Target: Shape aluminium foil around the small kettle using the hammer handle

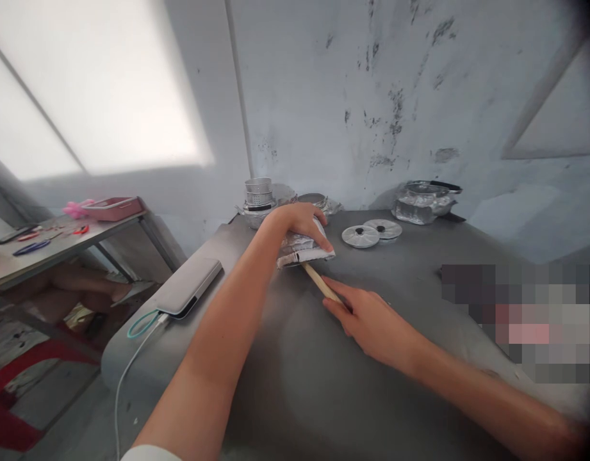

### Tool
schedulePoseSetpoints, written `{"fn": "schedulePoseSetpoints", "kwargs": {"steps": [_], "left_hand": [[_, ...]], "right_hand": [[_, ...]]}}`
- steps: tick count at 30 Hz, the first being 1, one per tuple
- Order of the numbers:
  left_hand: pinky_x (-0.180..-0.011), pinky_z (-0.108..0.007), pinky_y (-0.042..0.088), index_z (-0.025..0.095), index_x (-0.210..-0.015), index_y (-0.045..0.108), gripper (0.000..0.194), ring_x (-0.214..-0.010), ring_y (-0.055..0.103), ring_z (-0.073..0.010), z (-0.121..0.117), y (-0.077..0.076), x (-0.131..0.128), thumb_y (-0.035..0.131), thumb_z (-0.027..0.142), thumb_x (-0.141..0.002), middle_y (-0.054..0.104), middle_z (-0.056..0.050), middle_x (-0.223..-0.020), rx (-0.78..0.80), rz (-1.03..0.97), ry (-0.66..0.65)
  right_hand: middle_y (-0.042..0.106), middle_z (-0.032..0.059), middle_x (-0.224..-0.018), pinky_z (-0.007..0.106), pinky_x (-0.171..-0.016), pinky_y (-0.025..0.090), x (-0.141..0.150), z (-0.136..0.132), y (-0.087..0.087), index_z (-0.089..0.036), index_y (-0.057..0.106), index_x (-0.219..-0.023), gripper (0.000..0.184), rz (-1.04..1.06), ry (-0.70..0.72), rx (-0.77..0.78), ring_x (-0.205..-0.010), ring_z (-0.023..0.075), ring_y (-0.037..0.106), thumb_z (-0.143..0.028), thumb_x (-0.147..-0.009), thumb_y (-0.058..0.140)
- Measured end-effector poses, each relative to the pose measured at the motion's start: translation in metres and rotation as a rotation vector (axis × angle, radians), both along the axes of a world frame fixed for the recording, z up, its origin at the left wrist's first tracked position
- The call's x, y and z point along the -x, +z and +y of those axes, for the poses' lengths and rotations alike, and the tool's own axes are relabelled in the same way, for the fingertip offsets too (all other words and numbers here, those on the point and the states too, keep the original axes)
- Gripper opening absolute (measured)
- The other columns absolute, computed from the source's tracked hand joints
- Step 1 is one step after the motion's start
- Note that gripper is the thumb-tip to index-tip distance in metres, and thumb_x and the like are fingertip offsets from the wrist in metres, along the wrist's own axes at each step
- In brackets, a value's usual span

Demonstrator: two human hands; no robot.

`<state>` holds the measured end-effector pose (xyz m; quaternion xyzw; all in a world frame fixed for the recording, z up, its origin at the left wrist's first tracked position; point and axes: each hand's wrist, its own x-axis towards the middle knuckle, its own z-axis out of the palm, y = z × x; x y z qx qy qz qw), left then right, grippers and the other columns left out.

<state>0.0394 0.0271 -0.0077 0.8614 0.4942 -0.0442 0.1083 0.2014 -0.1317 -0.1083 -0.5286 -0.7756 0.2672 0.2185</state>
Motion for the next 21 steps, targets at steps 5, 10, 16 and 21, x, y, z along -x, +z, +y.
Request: {"fn": "schedulePoseSetpoints", "kwargs": {"steps": [5,10,16,21], "left_hand": [[-0.082,-0.036,0.048,0.041,-0.125,0.052,0.086,-0.114,0.049,-0.0341,0.0021,-0.0012,0.0008,0.073,0.072,-0.047,0.046,0.001,-0.137,0.005,-0.005,0.011],[-0.081,-0.036,0.049,0.040,-0.124,0.053,0.087,-0.112,0.050,-0.0336,0.0038,-0.0022,0.0024,0.072,0.074,-0.046,0.048,0.001,-0.134,-0.004,-0.018,-0.017],[-0.082,-0.035,0.048,0.039,-0.125,0.053,0.089,-0.113,0.049,-0.0328,0.0013,-0.0010,0.0009,0.072,0.074,-0.045,0.047,0.000,-0.134,-0.009,-0.008,-0.015],[-0.083,-0.035,0.048,0.040,-0.125,0.052,0.089,-0.113,0.050,-0.0325,0.0007,-0.0010,0.0013,0.072,0.074,-0.046,0.048,0.001,-0.134,-0.005,-0.009,-0.005]], "right_hand": [[0.053,-0.0040,-0.060,0.022,-0.049,0.031,0.0012,-0.0011,0.0008,-0.026,0.055,-0.122,0.039,0.034,-0.009,0.010,-0.051,0.0106,0.046,-0.043,-0.093,0.035],[0.049,-0.0050,-0.059,0.021,-0.048,0.030,0.0014,-0.0014,-0.0001,-0.028,0.056,-0.122,0.037,0.037,-0.010,0.015,-0.050,0.0095,0.044,-0.042,-0.093,0.037],[0.052,-0.0039,-0.059,0.021,-0.045,0.028,0.0015,-0.0028,-0.0002,-0.026,0.056,-0.121,0.038,0.039,-0.023,0.061,-0.046,0.0086,0.043,-0.043,-0.093,0.036],[0.052,-0.0047,-0.057,0.022,-0.047,0.027,-0.0040,-0.0039,-0.0004,-0.029,0.053,-0.122,0.036,0.014,-0.050,-0.006,-0.047,0.0097,0.043,-0.043,-0.094,0.036]]}}
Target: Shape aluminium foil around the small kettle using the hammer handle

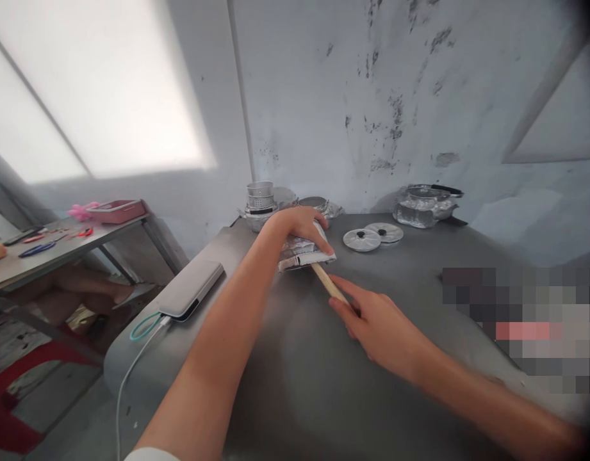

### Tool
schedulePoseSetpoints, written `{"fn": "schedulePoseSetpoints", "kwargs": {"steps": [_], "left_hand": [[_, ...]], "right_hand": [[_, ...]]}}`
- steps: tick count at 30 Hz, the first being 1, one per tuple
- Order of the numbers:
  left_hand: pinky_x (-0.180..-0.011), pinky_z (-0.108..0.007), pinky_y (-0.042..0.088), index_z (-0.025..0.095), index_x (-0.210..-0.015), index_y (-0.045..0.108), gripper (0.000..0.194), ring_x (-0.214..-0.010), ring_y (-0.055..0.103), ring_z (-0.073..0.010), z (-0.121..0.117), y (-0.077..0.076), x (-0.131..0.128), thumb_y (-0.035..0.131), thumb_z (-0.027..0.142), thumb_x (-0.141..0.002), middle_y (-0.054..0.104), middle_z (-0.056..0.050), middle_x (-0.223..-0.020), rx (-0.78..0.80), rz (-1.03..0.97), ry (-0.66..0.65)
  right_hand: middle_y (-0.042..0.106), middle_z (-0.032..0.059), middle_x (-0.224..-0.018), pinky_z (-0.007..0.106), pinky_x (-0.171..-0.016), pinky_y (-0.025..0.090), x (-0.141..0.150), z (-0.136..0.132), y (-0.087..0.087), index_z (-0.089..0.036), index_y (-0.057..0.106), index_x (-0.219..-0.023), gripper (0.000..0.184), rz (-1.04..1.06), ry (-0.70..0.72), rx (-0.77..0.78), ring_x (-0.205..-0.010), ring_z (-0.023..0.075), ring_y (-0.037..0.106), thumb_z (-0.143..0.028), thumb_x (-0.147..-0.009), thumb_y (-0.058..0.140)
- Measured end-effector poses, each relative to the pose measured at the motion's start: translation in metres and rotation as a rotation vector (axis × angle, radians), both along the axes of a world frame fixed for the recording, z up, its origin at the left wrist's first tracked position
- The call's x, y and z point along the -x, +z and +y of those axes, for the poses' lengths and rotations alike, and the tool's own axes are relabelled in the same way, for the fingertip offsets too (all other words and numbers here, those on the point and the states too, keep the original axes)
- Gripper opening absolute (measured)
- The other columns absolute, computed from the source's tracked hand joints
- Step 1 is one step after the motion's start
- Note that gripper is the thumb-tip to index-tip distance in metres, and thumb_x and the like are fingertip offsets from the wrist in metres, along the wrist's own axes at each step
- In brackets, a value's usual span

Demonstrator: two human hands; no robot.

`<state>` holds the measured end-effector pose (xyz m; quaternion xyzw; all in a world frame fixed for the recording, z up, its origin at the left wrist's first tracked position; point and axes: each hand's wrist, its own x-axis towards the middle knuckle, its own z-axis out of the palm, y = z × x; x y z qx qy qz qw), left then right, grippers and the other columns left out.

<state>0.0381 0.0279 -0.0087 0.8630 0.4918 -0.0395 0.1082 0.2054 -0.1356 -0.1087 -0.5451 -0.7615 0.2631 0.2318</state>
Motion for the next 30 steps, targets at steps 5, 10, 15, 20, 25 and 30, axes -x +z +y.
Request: {"fn": "schedulePoseSetpoints", "kwargs": {"steps": [5,10,15,20,25,30], "left_hand": [[-0.083,-0.036,0.048,0.039,-0.125,0.052,0.092,-0.113,0.049,-0.0321,-0.0011,0.0006,-0.0005,0.072,0.076,-0.043,0.047,0.000,-0.134,-0.005,-0.002,-0.006],[-0.079,-0.034,0.049,0.038,-0.125,0.053,0.089,-0.112,0.050,-0.0319,-0.0026,0.0021,-0.0016,0.073,0.074,-0.045,0.046,0.000,-0.135,0.017,-0.001,-0.003],[-0.079,-0.033,0.050,0.038,-0.124,0.053,0.086,-0.112,0.050,-0.0318,-0.0024,0.0022,-0.0004,0.074,0.070,-0.048,0.047,0.001,-0.135,0.018,-0.015,-0.002],[-0.081,-0.033,0.049,0.038,-0.125,0.054,0.084,-0.113,0.050,-0.0323,-0.0035,0.0023,-0.0007,0.074,0.069,-0.049,0.047,0.001,-0.136,0.012,-0.008,-0.016],[-0.083,-0.034,0.048,0.037,-0.125,0.054,0.085,-0.115,0.049,-0.0331,-0.0062,0.0036,-0.0019,0.074,0.069,-0.049,0.046,0.000,-0.137,0.002,-0.010,-0.012],[-0.086,-0.037,0.047,0.036,-0.125,0.054,0.082,-0.117,0.047,-0.0347,-0.0064,0.0040,-0.0021,0.073,0.067,-0.052,0.045,0.000,-0.138,-0.008,0.008,-0.026]], "right_hand": [[0.057,-0.0034,-0.063,0.022,-0.050,0.030,-0.0039,0.0002,0.0020,-0.029,0.057,-0.114,0.031,-0.054,0.070,-0.013,-0.052,0.0109,0.045,-0.040,-0.093,0.036],[0.055,-0.0042,-0.060,0.023,-0.050,0.030,-0.0009,-0.0015,0.0018,-0.030,0.054,-0.119,0.033,-0.076,0.051,-0.042,-0.052,0.0128,0.047,-0.039,-0.094,0.034],[0.062,-0.0009,-0.071,0.025,-0.058,0.036,-0.0001,-0.0019,-0.0007,-0.030,0.054,-0.120,0.033,-0.091,0.064,-0.047,-0.061,0.0156,0.055,-0.037,-0.093,0.036],[0.062,0.0006,-0.072,0.025,-0.058,0.036,0.0010,-0.0029,-0.0004,-0.026,0.058,-0.113,0.031,-0.054,0.083,-0.025,-0.061,0.0155,0.055,-0.037,-0.094,0.035],[0.053,-0.0036,-0.060,0.023,-0.048,0.030,0.0015,-0.0037,0.0009,-0.027,0.055,-0.114,0.033,-0.039,0.047,0.009,-0.049,0.0121,0.044,-0.041,-0.094,0.032],[0.058,-0.0017,-0.065,0.023,-0.049,0.030,0.0002,-0.0041,0.0047,-0.026,0.058,-0.101,0.029,-0.058,0.073,0.037,-0.053,0.0119,0.046,-0.041,-0.094,0.035]]}}
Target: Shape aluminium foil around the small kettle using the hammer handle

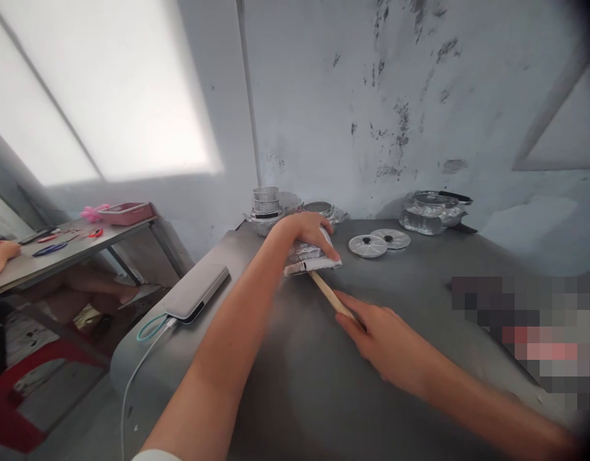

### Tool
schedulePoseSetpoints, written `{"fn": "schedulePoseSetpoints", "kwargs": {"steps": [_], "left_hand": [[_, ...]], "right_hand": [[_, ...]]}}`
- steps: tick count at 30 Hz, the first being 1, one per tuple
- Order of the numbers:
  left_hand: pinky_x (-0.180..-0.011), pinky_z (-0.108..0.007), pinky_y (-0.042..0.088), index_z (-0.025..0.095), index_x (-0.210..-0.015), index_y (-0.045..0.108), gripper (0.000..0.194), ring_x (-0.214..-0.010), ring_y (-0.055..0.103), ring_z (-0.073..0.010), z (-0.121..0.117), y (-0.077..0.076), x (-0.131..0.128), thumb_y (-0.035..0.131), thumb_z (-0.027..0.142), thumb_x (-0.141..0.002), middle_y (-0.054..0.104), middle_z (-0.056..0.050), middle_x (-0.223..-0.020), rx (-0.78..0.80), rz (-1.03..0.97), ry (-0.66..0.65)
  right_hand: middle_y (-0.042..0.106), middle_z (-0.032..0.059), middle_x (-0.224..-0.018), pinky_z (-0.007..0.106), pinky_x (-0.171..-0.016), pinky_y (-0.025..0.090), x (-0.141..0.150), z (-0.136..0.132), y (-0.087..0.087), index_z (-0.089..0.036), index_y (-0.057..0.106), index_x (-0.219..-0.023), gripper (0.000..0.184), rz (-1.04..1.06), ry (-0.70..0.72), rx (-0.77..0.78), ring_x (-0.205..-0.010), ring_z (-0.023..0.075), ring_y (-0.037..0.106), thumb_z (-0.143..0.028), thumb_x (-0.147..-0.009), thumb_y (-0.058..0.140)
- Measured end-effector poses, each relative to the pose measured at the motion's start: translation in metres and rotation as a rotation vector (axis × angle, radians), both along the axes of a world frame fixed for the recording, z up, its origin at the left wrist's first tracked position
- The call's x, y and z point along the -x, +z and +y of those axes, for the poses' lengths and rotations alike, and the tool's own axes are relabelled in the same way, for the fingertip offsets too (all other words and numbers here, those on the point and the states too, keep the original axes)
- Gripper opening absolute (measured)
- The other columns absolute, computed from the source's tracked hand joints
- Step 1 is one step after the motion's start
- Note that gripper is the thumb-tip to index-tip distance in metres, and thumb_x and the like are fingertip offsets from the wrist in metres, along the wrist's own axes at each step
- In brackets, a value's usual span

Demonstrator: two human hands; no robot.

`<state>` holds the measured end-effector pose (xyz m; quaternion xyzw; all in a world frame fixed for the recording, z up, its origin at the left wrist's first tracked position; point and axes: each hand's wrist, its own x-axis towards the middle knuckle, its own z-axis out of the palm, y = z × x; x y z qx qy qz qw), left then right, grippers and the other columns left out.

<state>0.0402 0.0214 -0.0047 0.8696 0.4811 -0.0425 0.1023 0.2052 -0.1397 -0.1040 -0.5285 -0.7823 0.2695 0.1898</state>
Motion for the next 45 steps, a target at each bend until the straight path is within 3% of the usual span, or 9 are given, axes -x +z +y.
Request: {"fn": "schedulePoseSetpoints", "kwargs": {"steps": [7,14,22,29,34,40,45], "left_hand": [[-0.081,-0.034,0.050,0.037,-0.126,0.053,0.085,-0.113,0.050,-0.0323,0.0016,-0.0005,0.0013,0.073,0.069,-0.050,0.047,0.001,-0.137,0.028,-0.025,0.015],[-0.083,-0.035,0.048,0.037,-0.125,0.054,0.084,-0.115,0.049,-0.0329,0.0048,-0.0020,0.0020,0.072,0.070,-0.049,0.046,0.001,-0.136,0.015,-0.019,0.007],[-0.081,-0.034,0.049,0.037,-0.125,0.053,0.087,-0.111,0.052,-0.0312,0.0087,-0.0047,0.0031,0.072,0.071,-0.048,0.047,0.001,-0.135,0.042,-0.032,0.009],[-0.081,-0.035,0.049,0.039,-0.126,0.052,0.089,-0.114,0.050,-0.0333,0.0050,-0.0023,0.0016,0.072,0.074,-0.046,0.046,-0.001,-0.137,0.041,-0.022,0.021],[-0.082,-0.036,0.048,0.039,-0.128,0.050,0.090,-0.114,0.050,-0.0339,0.0065,-0.0028,0.0018,0.071,0.074,-0.048,0.044,0.000,-0.139,0.052,-0.010,0.037],[-0.082,-0.036,0.049,0.039,-0.127,0.051,0.090,-0.116,0.048,-0.0343,0.0053,-0.0012,0.0002,0.070,0.076,-0.048,0.043,0.000,-0.140,0.032,0.014,0.018],[-0.079,-0.034,0.050,0.039,-0.127,0.050,0.090,-0.113,0.050,-0.0325,0.0043,-0.0008,0.0009,0.071,0.075,-0.047,0.044,0.000,-0.138,0.056,-0.010,0.028]], "right_hand": [[0.055,-0.0032,-0.060,0.023,-0.049,0.029,0.0015,-0.0022,0.0001,-0.028,0.052,-0.119,0.033,0.001,-0.042,-0.031,-0.050,0.0127,0.046,-0.040,-0.094,0.033],[0.064,0.0009,-0.072,0.025,-0.055,0.033,0.0011,-0.0004,-0.0057,-0.027,0.056,-0.113,0.029,-0.041,0.006,-0.030,-0.059,0.0158,0.056,-0.036,-0.094,0.035],[0.058,-0.0016,-0.062,0.024,-0.050,0.030,0.0049,-0.0029,-0.0051,-0.025,0.054,-0.114,0.032,-0.008,-0.024,-0.011,-0.050,0.0125,0.048,-0.037,-0.095,0.032],[0.051,-0.0030,-0.060,0.023,-0.046,0.026,0.0048,-0.0026,-0.0028,-0.022,0.057,-0.099,0.030,0.049,-0.029,0.036,-0.045,0.0081,0.039,-0.041,-0.094,0.034],[0.044,-0.0050,-0.057,0.021,-0.043,0.025,0.0050,-0.0037,-0.0030,-0.023,0.055,-0.102,0.031,0.123,-0.050,0.050,-0.045,0.0075,0.036,-0.042,-0.094,0.032],[0.042,-0.0048,-0.059,0.019,-0.040,0.024,0.0041,-0.0028,-0.0067,-0.023,0.054,-0.102,0.033,0.118,-0.021,0.181,-0.044,0.0071,0.037,-0.046,-0.094,0.031],[0.045,-0.0052,-0.058,0.021,-0.044,0.025,0.0059,-0.0042,-0.0056,-0.025,0.053,-0.104,0.030,0.124,-0.041,0.041,-0.046,0.0077,0.038,-0.043,-0.095,0.031]]}}
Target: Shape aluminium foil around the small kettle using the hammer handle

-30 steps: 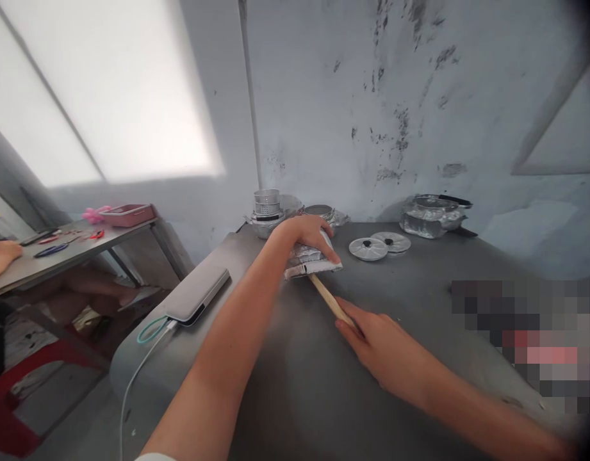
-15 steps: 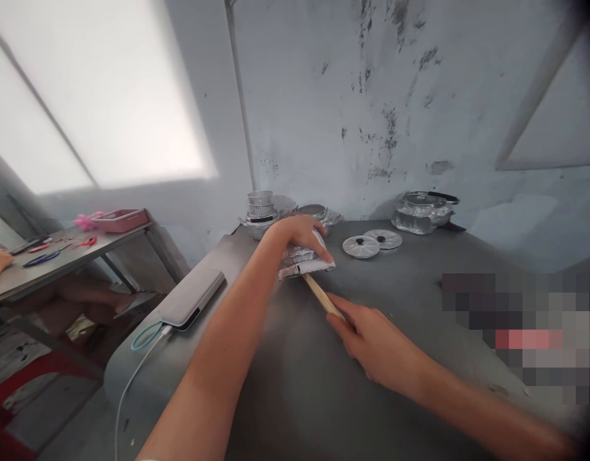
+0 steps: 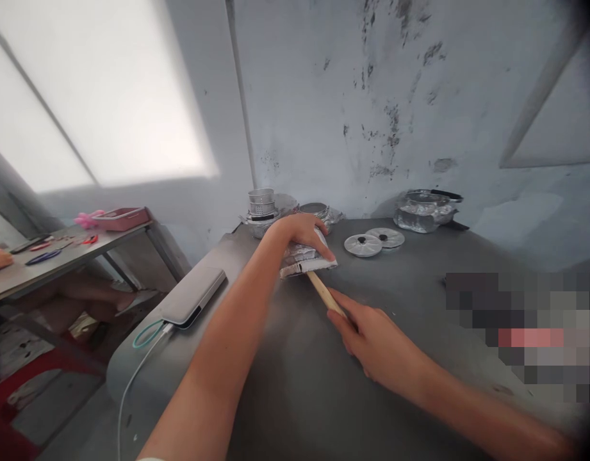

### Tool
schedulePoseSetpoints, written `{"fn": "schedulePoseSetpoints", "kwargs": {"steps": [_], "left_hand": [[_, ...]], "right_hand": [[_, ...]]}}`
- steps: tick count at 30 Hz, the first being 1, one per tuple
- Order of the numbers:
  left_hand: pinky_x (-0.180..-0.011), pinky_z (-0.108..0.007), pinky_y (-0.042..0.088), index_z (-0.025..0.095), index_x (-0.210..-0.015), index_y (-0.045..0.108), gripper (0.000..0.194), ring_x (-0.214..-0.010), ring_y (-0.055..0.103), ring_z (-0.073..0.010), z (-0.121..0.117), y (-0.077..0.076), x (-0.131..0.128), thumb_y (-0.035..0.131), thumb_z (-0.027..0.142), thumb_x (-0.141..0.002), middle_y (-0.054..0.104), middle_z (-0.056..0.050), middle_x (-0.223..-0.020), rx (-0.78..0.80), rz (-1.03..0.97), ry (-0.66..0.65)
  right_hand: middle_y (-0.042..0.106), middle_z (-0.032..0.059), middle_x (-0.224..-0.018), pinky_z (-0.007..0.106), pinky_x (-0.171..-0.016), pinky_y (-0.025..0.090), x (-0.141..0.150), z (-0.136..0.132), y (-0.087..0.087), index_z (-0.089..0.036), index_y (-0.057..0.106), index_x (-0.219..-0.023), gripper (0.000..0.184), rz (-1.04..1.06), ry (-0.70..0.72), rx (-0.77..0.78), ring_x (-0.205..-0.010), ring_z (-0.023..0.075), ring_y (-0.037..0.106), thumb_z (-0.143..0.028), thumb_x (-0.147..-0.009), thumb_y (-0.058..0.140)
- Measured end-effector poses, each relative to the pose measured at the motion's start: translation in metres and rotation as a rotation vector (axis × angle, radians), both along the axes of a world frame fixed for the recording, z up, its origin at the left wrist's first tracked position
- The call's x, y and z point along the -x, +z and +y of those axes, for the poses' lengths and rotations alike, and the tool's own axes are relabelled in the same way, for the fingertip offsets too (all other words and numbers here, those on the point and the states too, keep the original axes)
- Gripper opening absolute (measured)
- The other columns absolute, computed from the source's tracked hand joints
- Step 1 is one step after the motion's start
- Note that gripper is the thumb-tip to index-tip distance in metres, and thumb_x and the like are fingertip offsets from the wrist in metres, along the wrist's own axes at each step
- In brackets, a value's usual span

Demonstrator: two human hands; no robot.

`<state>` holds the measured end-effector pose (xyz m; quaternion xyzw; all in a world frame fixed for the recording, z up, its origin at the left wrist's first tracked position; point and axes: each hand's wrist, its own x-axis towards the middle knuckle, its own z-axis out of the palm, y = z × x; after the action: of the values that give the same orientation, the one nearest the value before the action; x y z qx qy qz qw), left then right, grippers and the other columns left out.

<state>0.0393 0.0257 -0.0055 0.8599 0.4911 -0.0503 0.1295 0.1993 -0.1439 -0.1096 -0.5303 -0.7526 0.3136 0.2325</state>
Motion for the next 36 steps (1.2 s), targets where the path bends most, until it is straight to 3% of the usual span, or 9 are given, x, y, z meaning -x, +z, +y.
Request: {"fn": "schedulePoseSetpoints", "kwargs": {"steps": [7,10,16,23,27,30,32,36], "left_hand": [[-0.086,-0.035,0.047,0.037,-0.126,0.053,0.087,-0.116,0.048,-0.0337,0.001,-0.002,-0.001,0.071,0.073,-0.050,0.045,0.000,-0.138,-0.051,0.017,-0.006],[-0.085,-0.035,0.047,0.037,-0.127,0.052,0.087,-0.114,0.050,-0.0325,0.006,-0.005,0.000,0.070,0.073,-0.050,0.048,0.000,-0.135,-0.058,0.018,-0.005],[-0.086,-0.036,0.046,0.038,-0.127,0.051,0.087,-0.115,0.050,-0.0338,0.008,-0.007,0.001,0.069,0.074,-0.050,0.047,0.000,-0.137,-0.053,0.022,-0.003],[-0.088,-0.035,0.045,0.038,-0.128,0.049,0.085,-0.119,0.046,-0.0321,0.001,-0.004,0.004,0.069,0.073,-0.054,0.043,0.001,-0.139,-0.114,-0.028,-0.067],[-0.091,-0.037,0.043,0.037,-0.133,0.045,0.088,-0.119,0.045,-0.0334,-0.014,0.008,0.005,0.065,0.077,-0.056,0.044,-0.001,-0.139,-0.144,-0.010,-0.022],[-0.091,-0.043,0.043,0.042,-0.135,0.041,0.091,-0.120,0.043,-0.0379,-0.036,0.016,-0.003,0.066,0.078,-0.055,0.038,0.000,-0.144,-0.043,0.102,0.030],[-0.089,-0.046,0.045,0.043,-0.137,0.037,0.102,-0.123,0.039,-0.0420,-0.050,0.017,-0.010,0.076,0.069,-0.047,0.030,-0.002,-0.149,0.009,0.223,0.109],[-0.084,-0.051,0.047,0.036,-0.141,0.033,0.114,-0.127,0.029,-0.0481,-0.059,0.008,-0.015,0.086,0.051,-0.041,0.015,-0.010,-0.153,-0.132,0.274,0.228]], "right_hand": [[0.046,-0.0044,-0.058,0.022,-0.045,0.025,0.000,-0.002,0.002,-0.024,0.057,-0.098,0.029,-0.039,0.031,0.003,-0.046,0.0079,0.037,-0.041,-0.094,0.034],[0.043,-0.0053,-0.056,0.022,-0.045,0.024,0.001,-0.002,0.004,-0.026,0.056,-0.104,0.031,-0.018,-0.007,-0.012,-0.045,0.0086,0.036,-0.042,-0.095,0.032],[0.054,-0.0022,-0.062,0.023,-0.045,0.026,0.003,0.001,0.002,-0.022,0.056,-0.102,0.031,-0.078,0.037,-0.002,-0.046,0.0085,0.042,-0.040,-0.095,0.032],[0.055,-0.0013,-0.063,0.022,-0.046,0.027,0.001,0.004,0.006,-0.021,0.058,-0.097,0.031,-0.110,0.018,-0.002,-0.047,0.0089,0.043,-0.040,-0.095,0.033],[0.054,-0.0012,-0.062,0.023,-0.045,0.026,0.001,0.005,0.008,-0.022,0.059,-0.096,0.030,-0.133,-0.004,0.005,-0.046,0.0086,0.041,-0.038,-0.094,0.033],[0.055,-0.0016,-0.062,0.023,-0.045,0.026,0.002,0.005,0.007,-0.023,0.058,-0.096,0.030,-0.132,-0.010,-0.005,-0.044,0.0082,0.040,-0.038,-0.095,0.033],[0.056,-0.0023,-0.061,0.023,-0.047,0.027,0.003,0.006,0.006,-0.024,0.058,-0.097,0.028,-0.132,0.001,-0.026,-0.043,0.0082,0.041,-0.037,-0.095,0.033],[0.061,-0.0007,-0.067,0.024,-0.051,0.029,0.002,0.008,0.002,-0.024,0.058,-0.100,0.027,-0.161,0.024,-0.083,-0.049,0.0108,0.049,-0.035,-0.095,0.034]]}}
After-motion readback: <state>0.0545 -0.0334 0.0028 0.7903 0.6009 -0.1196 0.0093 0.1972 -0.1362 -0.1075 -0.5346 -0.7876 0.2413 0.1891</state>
